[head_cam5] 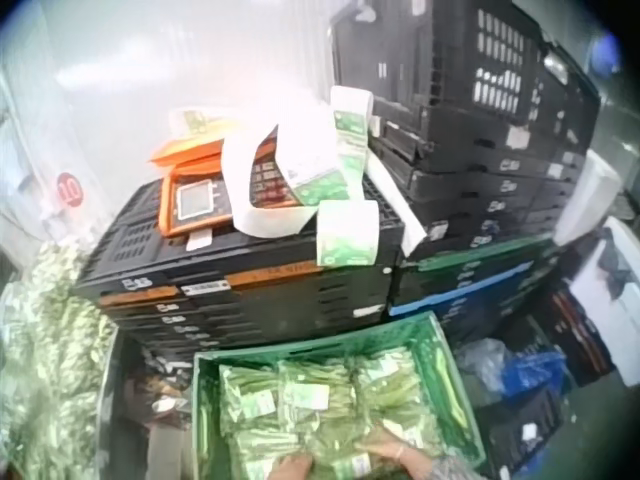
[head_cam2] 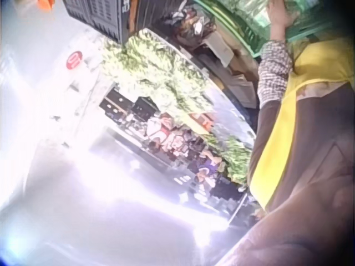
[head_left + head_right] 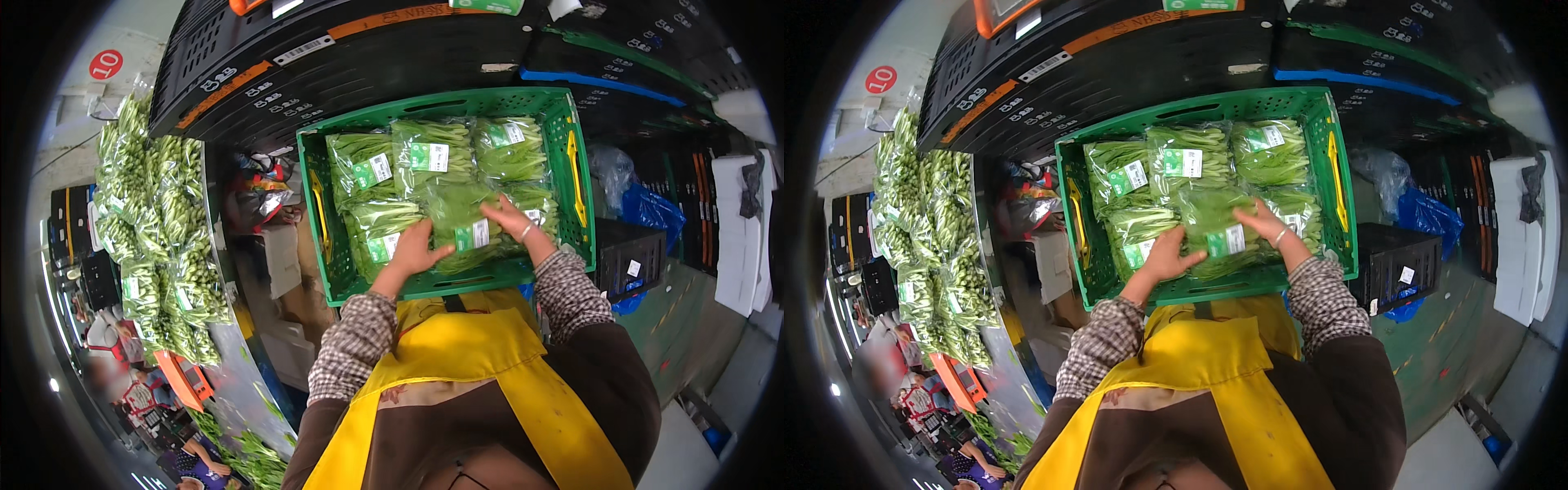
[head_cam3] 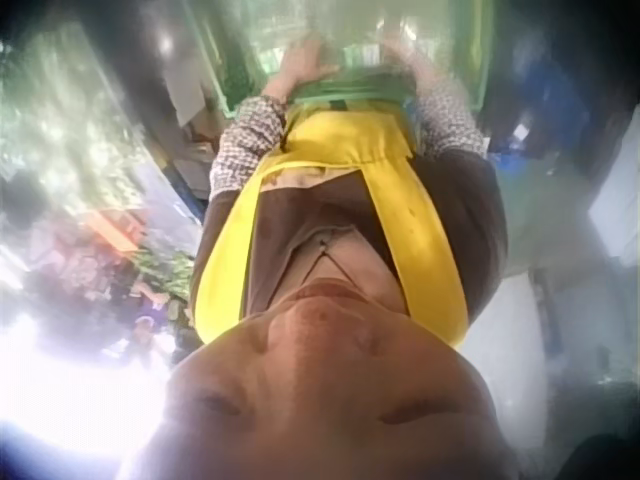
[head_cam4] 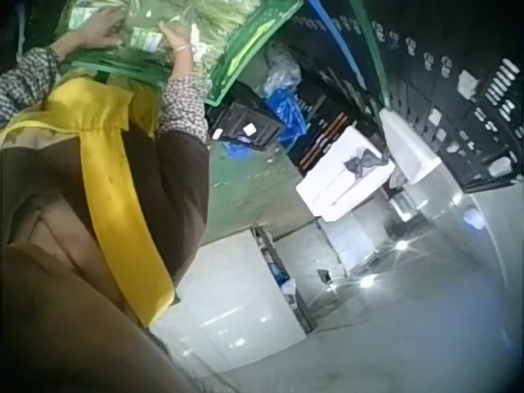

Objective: The person applies printed labels to pre-packaged bundles of green leafy vegetables on a metal table. They tear labels from a roll, place them on the plastic-wrapped bundles, and then move the labeled bundles into a green crate.

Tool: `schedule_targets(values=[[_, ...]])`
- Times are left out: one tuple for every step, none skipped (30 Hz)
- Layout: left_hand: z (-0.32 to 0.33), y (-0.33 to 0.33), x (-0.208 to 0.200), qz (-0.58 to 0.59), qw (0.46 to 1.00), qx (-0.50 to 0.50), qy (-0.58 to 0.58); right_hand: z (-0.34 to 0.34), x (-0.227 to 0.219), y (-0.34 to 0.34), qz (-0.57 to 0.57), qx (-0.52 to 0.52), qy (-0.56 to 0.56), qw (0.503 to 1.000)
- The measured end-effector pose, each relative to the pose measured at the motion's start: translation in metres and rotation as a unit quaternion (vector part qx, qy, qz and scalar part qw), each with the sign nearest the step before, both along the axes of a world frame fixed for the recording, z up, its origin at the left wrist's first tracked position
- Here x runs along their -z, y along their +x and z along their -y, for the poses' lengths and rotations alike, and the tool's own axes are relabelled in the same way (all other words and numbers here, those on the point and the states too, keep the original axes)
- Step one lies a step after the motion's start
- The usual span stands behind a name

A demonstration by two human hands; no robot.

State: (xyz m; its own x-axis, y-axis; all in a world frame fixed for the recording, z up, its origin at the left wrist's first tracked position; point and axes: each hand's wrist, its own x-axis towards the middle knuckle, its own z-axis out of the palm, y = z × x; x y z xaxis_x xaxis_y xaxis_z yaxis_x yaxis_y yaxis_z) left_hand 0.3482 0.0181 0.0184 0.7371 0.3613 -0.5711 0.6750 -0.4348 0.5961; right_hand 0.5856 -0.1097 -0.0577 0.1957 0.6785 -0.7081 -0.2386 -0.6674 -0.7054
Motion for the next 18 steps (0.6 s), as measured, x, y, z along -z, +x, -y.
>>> schedule_targets(values=[[0.007, -0.01, 0.001, 0.042, 0.987, 0.058, 0.142, 0.0, 0.002, 0.001, 0.114, -0.105, -0.01, 0.988], [0.006, -0.018, 0.004, 0.009, 0.981, 0.102, 0.166, 0.0, 0.015, -0.005, 0.03, -0.067, -0.014, 0.997], [0.004, -0.028, 0.004, -0.027, 0.972, 0.141, 0.188, -0.007, 0.014, -0.011, 0.052, -0.061, -0.048, 0.996], [0.002, -0.039, 0.004, -0.065, 0.96, 0.177, 0.209, -0.014, 0.012, -0.018, 0.074, -0.058, -0.08, 0.992], [0.0, -0.051, 0.004, -0.038, 0.963, 0.147, 0.222, -0.016, 0.007, -0.019, 0.071, -0.07, -0.081, 0.992], [0.003, -0.065, 0.006, -0.02, 0.967, 0.144, 0.208, -0.024, -0.007, -0.027, 0.066, -0.094, -0.079, 0.99], [0.001, -0.078, 0.002, -0.004, 0.969, 0.139, 0.204, -0.015, 0.014, -0.034, 0.166, -0.091, -0.076, 0.979], [-0.007, -0.095, -0.001, 0.009, 0.97, 0.128, 0.206, -0.011, 0.022, -0.037, 0.186, -0.1, -0.072, 0.975], [-0.008, -0.112, -0.005, 0.068, 0.975, 0.082, 0.194, -0.006, 0.029, -0.039, 0.207, -0.11, -0.067, 0.97], [-0.01, -0.13, -0.009, 0.127, 0.973, 0.033, 0.189, -0.012, 0.021, -0.039, 0.174, -0.134, -0.033, 0.975], [-0.019, -0.147, -0.03, 0.177, 0.968, -0.042, 0.172, -0.013, 0.023, -0.036, 0.314, -0.143, -0.057, 0.937], [-0.028, -0.166, -0.059, 0.232, 0.953, -0.113, 0.156, -0.02, 0.019, -0.028, 0.442, -0.179, -0.03, 0.879], [-0.04, -0.19, -0.084, 0.251, 0.941, -0.168, 0.153, -0.034, 0.008, -0.032, 0.541, -0.154, -0.041, 0.825], [-0.046, -0.217, -0.095, 0.288, 0.902, -0.239, 0.215, -0.057, -0.018, -0.04, 0.568, -0.097, 0.044, 0.816], [-0.056, -0.248, -0.107, 0.295, 0.87, -0.305, 0.251, -0.082, -0.04, -0.054, 0.578, -0.049, 0.114, 0.806], [-0.063, -0.281, -0.116, 0.301, 0.835, -0.366, 0.281, -0.109, -0.049, -0.064, 0.593, -0.067, 0.156, 0.787], [-0.067, -0.316, -0.122, 0.292, 0.798, -0.445, 0.283, -0.138, -0.055, -0.081, 0.513, -0.072, 0.179, 0.836], [-0.071, -0.35, -0.124, 0.284, 0.756, -0.52, 0.279, -0.172, -0.072, -0.111, 0.43, -0.078, 0.199, 0.877]])
